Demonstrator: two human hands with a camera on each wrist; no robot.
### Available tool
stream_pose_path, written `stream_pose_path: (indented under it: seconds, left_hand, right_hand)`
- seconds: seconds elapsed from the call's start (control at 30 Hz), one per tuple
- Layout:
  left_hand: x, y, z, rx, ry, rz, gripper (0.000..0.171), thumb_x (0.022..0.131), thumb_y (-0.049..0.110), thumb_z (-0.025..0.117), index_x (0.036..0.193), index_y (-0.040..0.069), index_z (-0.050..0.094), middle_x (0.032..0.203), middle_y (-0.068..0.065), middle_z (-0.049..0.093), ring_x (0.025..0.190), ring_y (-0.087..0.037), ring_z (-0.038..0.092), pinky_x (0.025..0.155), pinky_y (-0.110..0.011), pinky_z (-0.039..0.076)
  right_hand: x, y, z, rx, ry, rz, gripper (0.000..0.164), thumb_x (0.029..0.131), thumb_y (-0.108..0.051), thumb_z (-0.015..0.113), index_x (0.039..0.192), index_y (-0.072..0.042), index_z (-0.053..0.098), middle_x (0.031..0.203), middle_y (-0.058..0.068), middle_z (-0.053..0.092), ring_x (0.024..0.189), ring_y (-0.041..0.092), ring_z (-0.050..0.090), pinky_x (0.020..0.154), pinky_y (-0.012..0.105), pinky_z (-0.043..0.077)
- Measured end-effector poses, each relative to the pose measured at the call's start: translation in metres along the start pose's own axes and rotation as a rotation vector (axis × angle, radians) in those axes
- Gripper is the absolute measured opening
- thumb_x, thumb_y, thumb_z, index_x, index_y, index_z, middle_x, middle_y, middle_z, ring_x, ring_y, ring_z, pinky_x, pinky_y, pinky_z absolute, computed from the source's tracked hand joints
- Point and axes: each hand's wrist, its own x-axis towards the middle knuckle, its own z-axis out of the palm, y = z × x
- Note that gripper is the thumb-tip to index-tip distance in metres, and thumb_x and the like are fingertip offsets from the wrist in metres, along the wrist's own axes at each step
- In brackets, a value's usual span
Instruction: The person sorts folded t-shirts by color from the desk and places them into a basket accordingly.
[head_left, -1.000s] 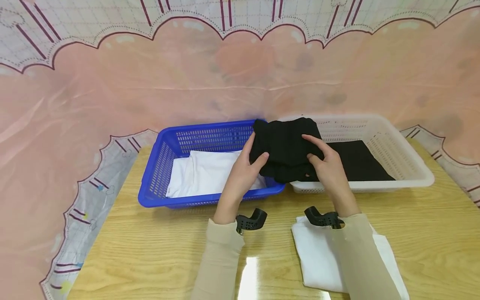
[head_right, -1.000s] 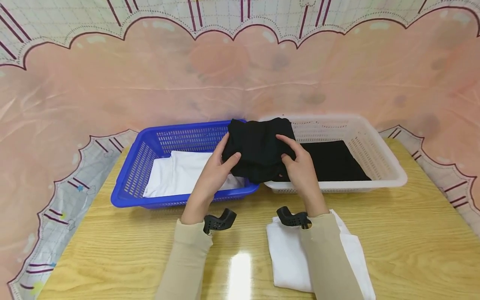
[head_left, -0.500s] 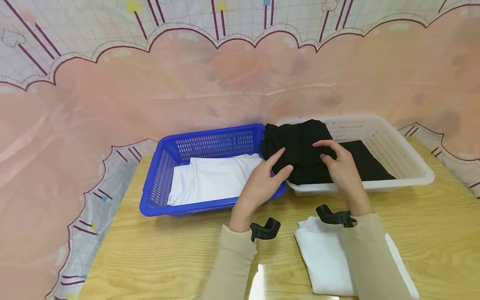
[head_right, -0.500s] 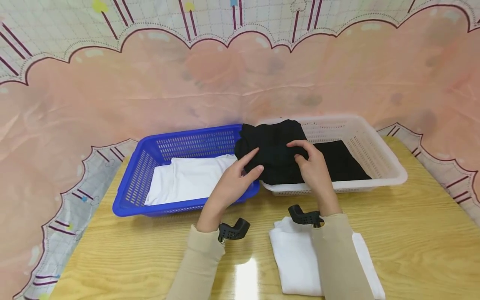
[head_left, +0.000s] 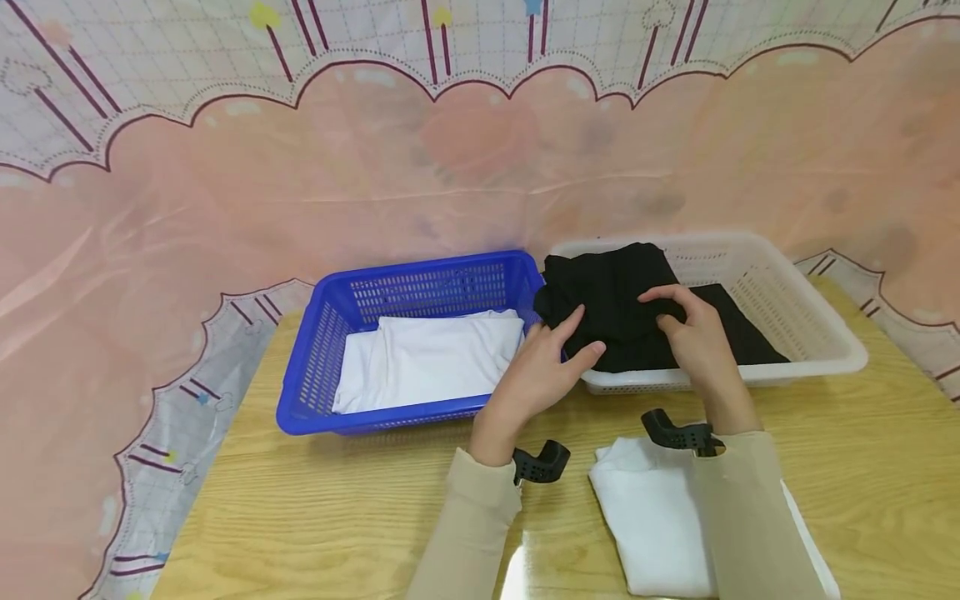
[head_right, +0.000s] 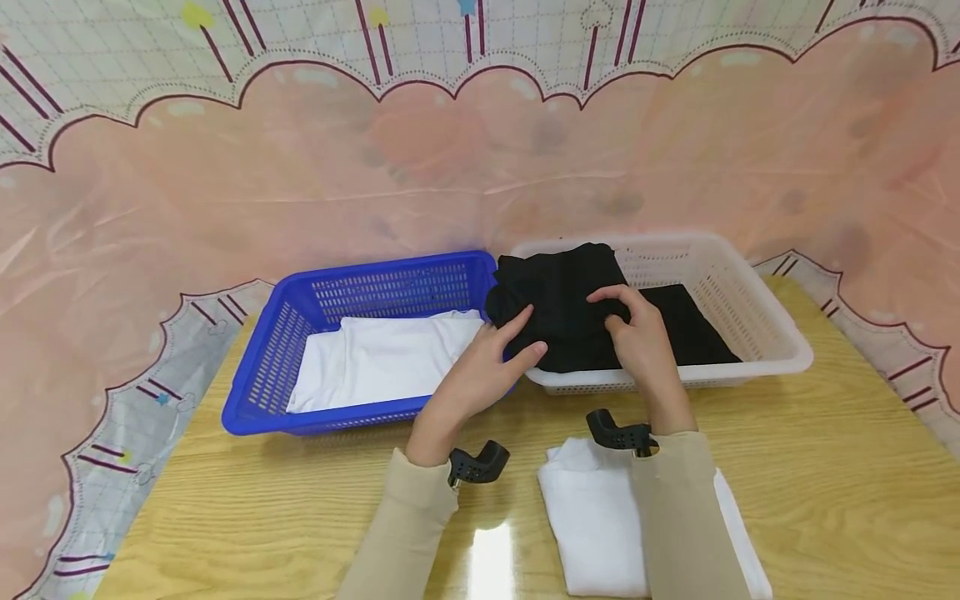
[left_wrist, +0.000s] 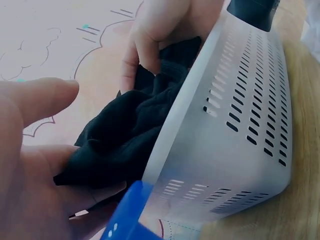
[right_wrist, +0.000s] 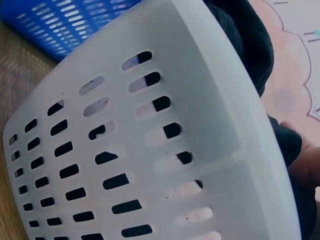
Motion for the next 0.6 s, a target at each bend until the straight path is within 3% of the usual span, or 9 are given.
stream_pose_path:
  seconds: [0.1, 0.2, 0.27, 0.33, 0.4, 0.5, 0.6]
  left_hand:
    - [0.0032, 0.0010, 0.0007, 0.078, -0.021, 0.004, 0.065, 0.086, 0.061, 0.037, 0.141, 0.032, 0.020, 0.134, -0.005, 0.042, 0.132, -0.028, 0.015, 0.102, -0.048, 0.022]
    - [0.0060, 0.0018, 0.0019, 0.171, -0.041, 0.020, 0.067, 0.086, 0.061, 0.037, 0.142, 0.030, 0.018, 0.104, -0.002, 0.063, 0.131, -0.031, 0.019, 0.102, -0.048, 0.023]
    - [0.0071, 0.0024, 0.0019, 0.224, -0.048, 0.031, 0.069, 0.085, 0.061, 0.038, 0.142, 0.029, 0.018, 0.081, 0.004, 0.064, 0.130, -0.032, 0.021, 0.102, -0.048, 0.023]
    - [0.0076, 0.0026, 0.0017, 0.255, -0.049, 0.038, 0.069, 0.085, 0.061, 0.039, 0.142, 0.029, 0.019, 0.071, 0.008, 0.061, 0.130, -0.032, 0.022, 0.102, -0.048, 0.023]
    - [0.0074, 0.0024, 0.0016, 0.261, -0.043, 0.042, 0.068, 0.085, 0.061, 0.039, 0.142, 0.028, 0.022, 0.076, 0.007, 0.063, 0.130, -0.032, 0.022, 0.102, -0.048, 0.023]
    - [0.0057, 0.0025, 0.0018, 0.222, -0.046, 0.047, 0.065, 0.085, 0.061, 0.040, 0.140, 0.028, 0.028, 0.085, 0.002, 0.064, 0.129, -0.030, 0.024, 0.101, -0.046, 0.026]
    - [0.0039, 0.0031, 0.0020, 0.155, -0.055, 0.039, 0.062, 0.085, 0.060, 0.041, 0.138, 0.027, 0.034, 0.105, -0.003, 0.061, 0.129, -0.025, 0.024, 0.100, -0.042, 0.029]
  right_hand:
    - [0.0001, -0.0013, 0.0007, -0.006, 0.026, 0.014, 0.032, 0.090, 0.002, 0.040, 0.111, -0.015, 0.057, 0.134, 0.003, 0.039, 0.109, 0.020, 0.031, 0.086, 0.043, 0.024]
    - [0.0004, -0.0023, 0.0009, -0.018, 0.066, 0.041, 0.032, 0.090, -0.001, 0.041, 0.110, -0.017, 0.059, 0.132, 0.001, 0.041, 0.101, 0.021, 0.037, 0.082, 0.040, 0.028]
    - [0.0010, -0.0028, 0.0006, -0.029, 0.086, 0.055, 0.031, 0.090, -0.003, 0.041, 0.109, -0.018, 0.060, 0.131, 0.000, 0.042, 0.097, 0.019, 0.037, 0.079, 0.037, 0.027]
    - [0.0015, -0.0030, 0.0007, -0.033, 0.105, 0.069, 0.031, 0.089, -0.004, 0.042, 0.108, -0.020, 0.061, 0.129, -0.001, 0.043, 0.079, 0.019, 0.040, 0.072, 0.033, 0.029]
    - [0.0018, -0.0033, 0.0007, -0.044, 0.118, 0.071, 0.030, 0.089, -0.004, 0.043, 0.106, -0.020, 0.061, 0.128, -0.001, 0.044, 0.066, 0.016, 0.041, 0.066, 0.030, 0.032]
    - [0.0008, -0.0037, 0.0004, -0.075, 0.131, 0.074, 0.030, 0.088, -0.004, 0.043, 0.106, -0.020, 0.062, 0.127, 0.000, 0.045, 0.046, 0.020, 0.028, 0.052, 0.030, 0.033]
    - [0.0000, -0.0038, 0.0004, -0.117, 0.144, 0.065, 0.030, 0.088, -0.003, 0.042, 0.105, -0.017, 0.062, 0.126, 0.003, 0.047, 0.059, 0.019, 0.038, 0.056, 0.030, 0.032]
